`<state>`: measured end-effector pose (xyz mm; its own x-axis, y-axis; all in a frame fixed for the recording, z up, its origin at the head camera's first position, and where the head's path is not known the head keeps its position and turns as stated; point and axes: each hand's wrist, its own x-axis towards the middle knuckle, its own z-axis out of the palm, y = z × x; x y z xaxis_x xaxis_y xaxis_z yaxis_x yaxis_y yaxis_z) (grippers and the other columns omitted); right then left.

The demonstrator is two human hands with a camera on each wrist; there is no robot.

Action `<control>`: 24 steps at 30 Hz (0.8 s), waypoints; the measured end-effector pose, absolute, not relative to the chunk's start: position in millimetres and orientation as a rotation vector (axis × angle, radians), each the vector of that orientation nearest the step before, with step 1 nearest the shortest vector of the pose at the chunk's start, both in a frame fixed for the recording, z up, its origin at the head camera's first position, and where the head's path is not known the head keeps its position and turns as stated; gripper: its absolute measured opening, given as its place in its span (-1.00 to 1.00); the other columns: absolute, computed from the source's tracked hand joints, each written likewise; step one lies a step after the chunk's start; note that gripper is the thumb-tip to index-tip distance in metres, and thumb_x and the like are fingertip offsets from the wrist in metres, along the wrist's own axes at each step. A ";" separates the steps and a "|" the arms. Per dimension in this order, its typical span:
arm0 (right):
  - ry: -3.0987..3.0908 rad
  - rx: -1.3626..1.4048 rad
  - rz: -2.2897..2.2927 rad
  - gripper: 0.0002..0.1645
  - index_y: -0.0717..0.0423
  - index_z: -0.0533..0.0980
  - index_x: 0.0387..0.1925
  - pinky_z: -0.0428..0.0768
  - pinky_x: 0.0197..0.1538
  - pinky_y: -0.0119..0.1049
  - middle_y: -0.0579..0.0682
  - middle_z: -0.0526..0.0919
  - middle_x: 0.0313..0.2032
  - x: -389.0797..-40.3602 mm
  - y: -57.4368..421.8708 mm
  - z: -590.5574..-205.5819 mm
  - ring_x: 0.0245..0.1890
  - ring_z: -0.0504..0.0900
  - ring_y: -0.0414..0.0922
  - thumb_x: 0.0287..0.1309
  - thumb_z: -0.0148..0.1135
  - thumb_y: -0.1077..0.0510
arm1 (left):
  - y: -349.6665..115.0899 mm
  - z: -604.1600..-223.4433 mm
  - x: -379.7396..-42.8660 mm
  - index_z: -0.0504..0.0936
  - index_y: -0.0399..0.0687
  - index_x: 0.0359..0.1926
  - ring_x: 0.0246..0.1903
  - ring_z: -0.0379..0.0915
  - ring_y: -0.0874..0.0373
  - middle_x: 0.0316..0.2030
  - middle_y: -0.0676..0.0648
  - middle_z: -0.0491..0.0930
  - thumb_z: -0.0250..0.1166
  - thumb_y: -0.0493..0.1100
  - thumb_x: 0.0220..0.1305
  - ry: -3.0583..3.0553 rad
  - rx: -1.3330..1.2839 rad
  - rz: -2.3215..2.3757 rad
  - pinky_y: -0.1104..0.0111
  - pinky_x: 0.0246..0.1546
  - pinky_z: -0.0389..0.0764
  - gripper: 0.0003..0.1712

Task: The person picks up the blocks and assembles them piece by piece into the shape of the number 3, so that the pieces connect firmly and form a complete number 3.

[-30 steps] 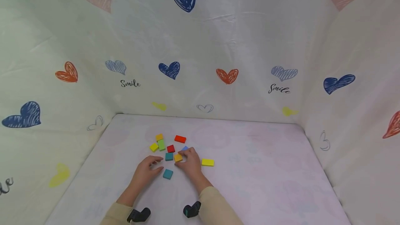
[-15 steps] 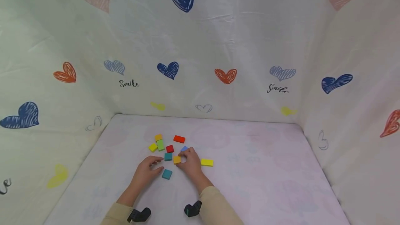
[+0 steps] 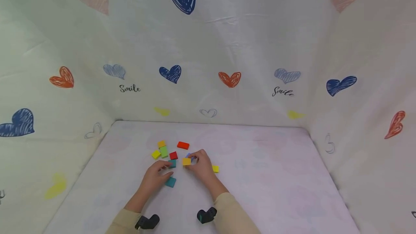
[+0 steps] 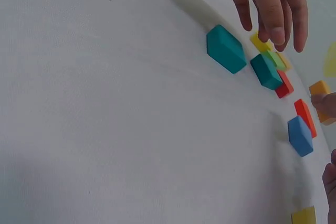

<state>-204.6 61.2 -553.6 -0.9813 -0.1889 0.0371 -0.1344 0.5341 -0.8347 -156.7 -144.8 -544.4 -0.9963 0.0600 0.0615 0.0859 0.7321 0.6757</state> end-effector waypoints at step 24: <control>2.745 -0.121 -1.526 -0.63 0.04 0.64 -0.21 0.44 -0.25 -0.26 -0.08 0.48 -0.21 -191.5 144.4 -541.3 -0.27 0.41 -0.11 -0.14 0.57 0.21 | -79.4 -549.3 -166.1 0.64 0.03 0.00 -0.15 0.49 0.14 -0.18 0.08 0.59 0.46 -0.17 0.14 -2.857 -0.305 -1.251 0.24 -0.13 0.60 -0.62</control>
<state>-191.5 144.4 -541.3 -0.9970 -0.0666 0.0386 -0.0679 0.5257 -0.8480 -166.1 -79.4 -549.3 -0.9811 0.1741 0.0847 0.1803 0.6626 0.7270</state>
